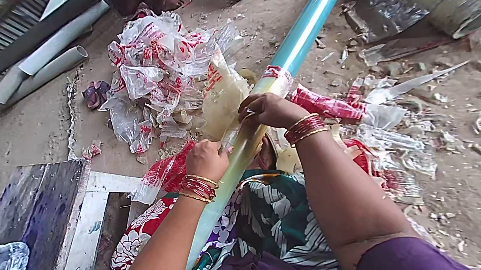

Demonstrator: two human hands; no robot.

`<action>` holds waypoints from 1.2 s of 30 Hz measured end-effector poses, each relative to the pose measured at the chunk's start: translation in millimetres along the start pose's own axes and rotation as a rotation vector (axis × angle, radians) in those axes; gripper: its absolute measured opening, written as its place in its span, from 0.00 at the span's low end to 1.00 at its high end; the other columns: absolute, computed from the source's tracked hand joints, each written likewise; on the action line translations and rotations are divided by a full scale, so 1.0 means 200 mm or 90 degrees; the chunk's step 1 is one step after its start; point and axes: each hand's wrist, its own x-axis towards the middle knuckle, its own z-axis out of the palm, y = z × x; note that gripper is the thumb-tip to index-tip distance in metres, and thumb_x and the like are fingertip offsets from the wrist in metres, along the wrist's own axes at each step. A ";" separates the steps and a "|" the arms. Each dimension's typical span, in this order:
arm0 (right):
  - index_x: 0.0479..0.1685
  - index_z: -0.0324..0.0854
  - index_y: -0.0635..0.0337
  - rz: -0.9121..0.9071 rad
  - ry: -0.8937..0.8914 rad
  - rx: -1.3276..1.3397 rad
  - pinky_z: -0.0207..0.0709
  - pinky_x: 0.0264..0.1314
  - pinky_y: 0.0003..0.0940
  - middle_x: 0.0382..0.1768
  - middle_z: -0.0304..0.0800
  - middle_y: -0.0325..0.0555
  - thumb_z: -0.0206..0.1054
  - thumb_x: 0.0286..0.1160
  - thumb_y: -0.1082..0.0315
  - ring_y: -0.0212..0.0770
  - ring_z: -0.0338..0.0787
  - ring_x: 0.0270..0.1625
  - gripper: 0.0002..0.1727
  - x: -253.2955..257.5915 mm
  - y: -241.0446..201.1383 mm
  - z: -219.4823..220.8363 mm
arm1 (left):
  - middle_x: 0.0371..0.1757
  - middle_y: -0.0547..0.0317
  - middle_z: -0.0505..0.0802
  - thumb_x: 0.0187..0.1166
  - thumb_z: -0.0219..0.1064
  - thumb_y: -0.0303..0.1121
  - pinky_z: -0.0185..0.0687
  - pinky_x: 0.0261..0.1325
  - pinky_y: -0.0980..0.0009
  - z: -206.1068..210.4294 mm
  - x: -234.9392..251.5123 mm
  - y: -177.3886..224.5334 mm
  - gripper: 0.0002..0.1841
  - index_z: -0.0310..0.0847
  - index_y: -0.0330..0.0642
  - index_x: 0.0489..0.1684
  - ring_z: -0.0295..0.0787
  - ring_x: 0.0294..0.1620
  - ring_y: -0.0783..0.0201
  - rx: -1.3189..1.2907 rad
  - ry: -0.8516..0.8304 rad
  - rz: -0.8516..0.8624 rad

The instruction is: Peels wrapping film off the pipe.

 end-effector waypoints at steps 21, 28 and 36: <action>0.41 0.94 0.58 0.158 0.149 -0.025 0.75 0.63 0.63 0.54 0.90 0.53 0.75 0.67 0.71 0.55 0.86 0.63 0.06 0.07 -0.10 0.11 | 0.48 0.39 0.95 0.83 0.67 0.37 0.78 0.63 0.38 -0.10 0.27 0.15 0.13 0.93 0.35 0.38 0.90 0.59 0.41 -0.032 -0.047 -0.025; 0.43 0.96 0.57 0.014 0.054 -0.021 0.73 0.71 0.63 0.62 0.92 0.48 0.71 0.74 0.71 0.52 0.87 0.69 0.08 0.04 0.02 0.07 | 0.51 0.35 0.92 0.80 0.67 0.30 0.78 0.63 0.41 -0.12 0.36 0.18 0.10 0.89 0.30 0.47 0.89 0.58 0.41 -0.068 -0.135 -0.078; 0.39 0.91 0.57 0.184 0.103 -0.143 0.74 0.57 0.69 0.51 0.93 0.55 0.69 0.77 0.62 0.60 0.88 0.63 0.09 0.07 -0.14 0.12 | 0.45 0.47 0.91 0.80 0.69 0.24 0.86 0.50 0.68 -0.08 0.41 0.04 0.09 0.85 0.27 0.52 0.88 0.39 0.65 -0.415 -0.139 -0.142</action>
